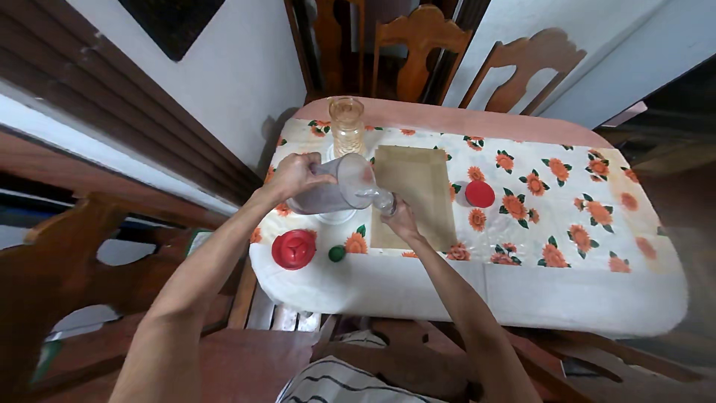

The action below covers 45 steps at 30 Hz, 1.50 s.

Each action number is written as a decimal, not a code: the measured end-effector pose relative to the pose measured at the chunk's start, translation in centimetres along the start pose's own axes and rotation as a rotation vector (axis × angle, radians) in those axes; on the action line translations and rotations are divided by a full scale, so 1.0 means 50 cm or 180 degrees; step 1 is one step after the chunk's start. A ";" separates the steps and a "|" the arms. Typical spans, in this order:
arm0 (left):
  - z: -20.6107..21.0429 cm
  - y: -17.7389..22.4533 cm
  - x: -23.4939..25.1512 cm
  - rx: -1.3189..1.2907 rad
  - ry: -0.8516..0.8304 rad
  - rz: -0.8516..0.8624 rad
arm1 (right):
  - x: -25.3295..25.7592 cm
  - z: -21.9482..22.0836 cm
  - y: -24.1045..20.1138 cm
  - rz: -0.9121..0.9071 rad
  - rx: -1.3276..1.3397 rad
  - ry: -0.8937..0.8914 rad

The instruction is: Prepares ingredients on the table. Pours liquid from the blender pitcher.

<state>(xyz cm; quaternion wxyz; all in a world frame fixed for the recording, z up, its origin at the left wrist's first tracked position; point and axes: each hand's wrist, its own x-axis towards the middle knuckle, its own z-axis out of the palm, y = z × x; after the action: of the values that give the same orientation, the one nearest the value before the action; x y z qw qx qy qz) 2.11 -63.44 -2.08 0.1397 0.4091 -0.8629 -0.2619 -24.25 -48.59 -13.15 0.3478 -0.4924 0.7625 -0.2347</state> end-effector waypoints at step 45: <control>0.102 0.020 -0.046 0.0386 0.2357 0.0057 | -0.024 0.043 0.104 -0.0084 0.0721 0.0356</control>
<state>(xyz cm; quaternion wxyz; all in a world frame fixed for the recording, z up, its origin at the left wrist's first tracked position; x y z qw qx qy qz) 0.58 -59.37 -5.78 0.4201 0.4760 -0.7714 -0.0434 -25.34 -45.39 -17.84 0.3550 -0.4461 0.7428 -0.3511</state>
